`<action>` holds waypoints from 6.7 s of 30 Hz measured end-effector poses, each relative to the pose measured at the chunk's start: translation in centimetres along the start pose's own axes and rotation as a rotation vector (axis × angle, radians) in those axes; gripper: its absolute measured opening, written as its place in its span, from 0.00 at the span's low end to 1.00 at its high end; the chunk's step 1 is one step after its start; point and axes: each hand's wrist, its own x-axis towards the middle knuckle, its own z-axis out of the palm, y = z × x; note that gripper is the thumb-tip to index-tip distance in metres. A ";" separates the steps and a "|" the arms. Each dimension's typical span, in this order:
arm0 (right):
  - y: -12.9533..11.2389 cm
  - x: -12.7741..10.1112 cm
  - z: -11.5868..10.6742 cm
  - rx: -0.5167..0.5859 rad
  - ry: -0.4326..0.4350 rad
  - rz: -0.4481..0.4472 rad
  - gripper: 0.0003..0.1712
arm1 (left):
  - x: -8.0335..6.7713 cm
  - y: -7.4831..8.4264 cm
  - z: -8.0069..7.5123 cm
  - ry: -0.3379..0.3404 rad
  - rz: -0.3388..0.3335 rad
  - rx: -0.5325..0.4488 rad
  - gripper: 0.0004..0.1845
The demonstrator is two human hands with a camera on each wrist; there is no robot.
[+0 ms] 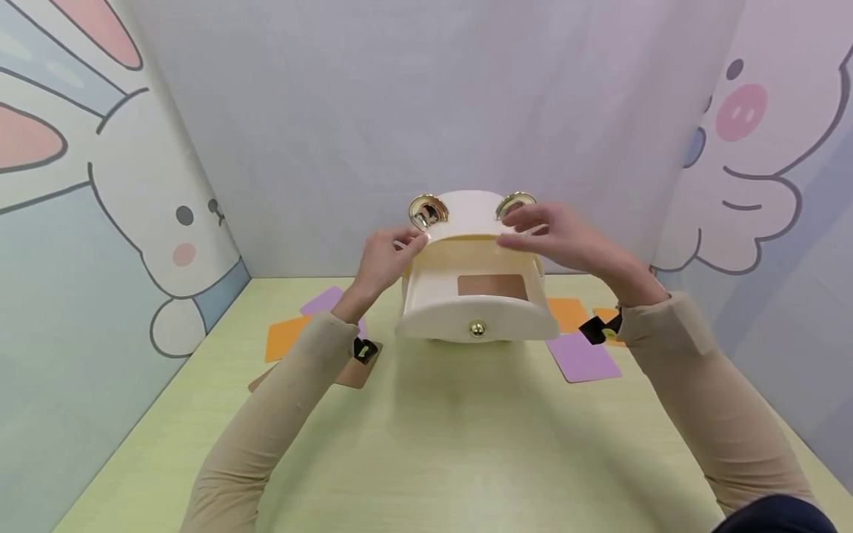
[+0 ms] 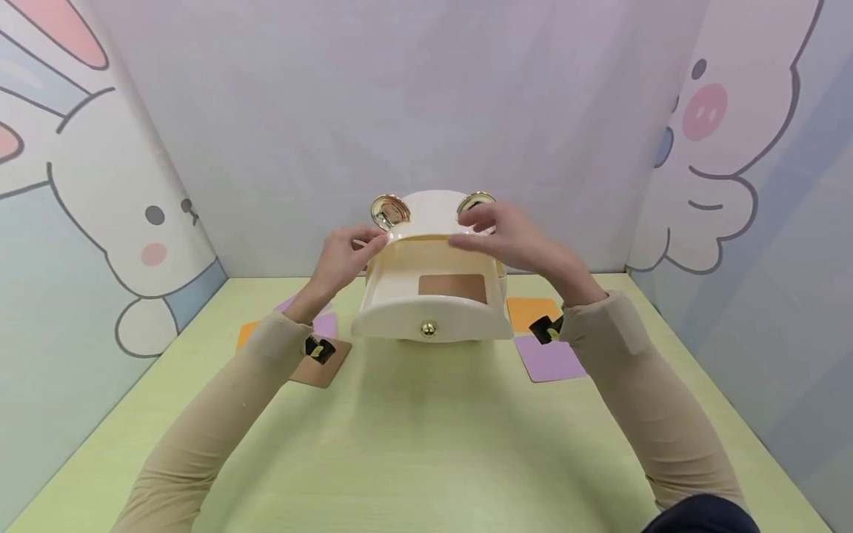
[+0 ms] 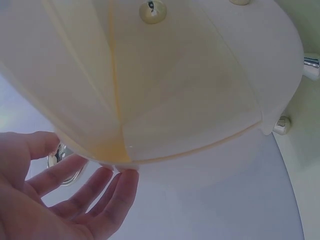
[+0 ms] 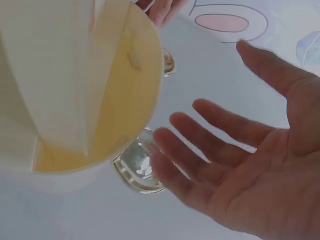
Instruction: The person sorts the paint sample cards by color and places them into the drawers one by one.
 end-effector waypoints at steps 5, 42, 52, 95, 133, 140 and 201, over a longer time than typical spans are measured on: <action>2.4 0.5 0.5 -0.063 0.154 0.111 0.25 | 0.0 0.0 0.0 0.009 0.002 0.002 0.15; 6.6 1.2 1.1 0.035 0.158 0.344 0.41 | -11.2 -9.8 0.7 -0.439 -0.587 0.834 0.55; 6.6 1.1 1.4 0.052 0.156 0.339 0.42 | -11.4 -10.3 1.1 -0.442 -0.643 0.749 0.57; 6.7 1.3 1.5 0.061 0.162 0.317 0.39 | -3.5 -1.0 -9.0 -0.457 -0.037 0.207 0.39; 6.5 1.1 1.5 0.058 0.165 0.327 0.39 | -0.7 6.9 -4.1 -0.612 0.258 0.203 0.33; 6.4 1.1 1.6 0.067 0.160 0.335 0.40 | -0.5 7.0 -3.8 -0.638 0.268 0.207 0.34; 6.4 1.2 2.0 0.094 0.172 0.304 0.38 | -2.3 5.0 -6.0 -0.414 0.201 0.118 0.27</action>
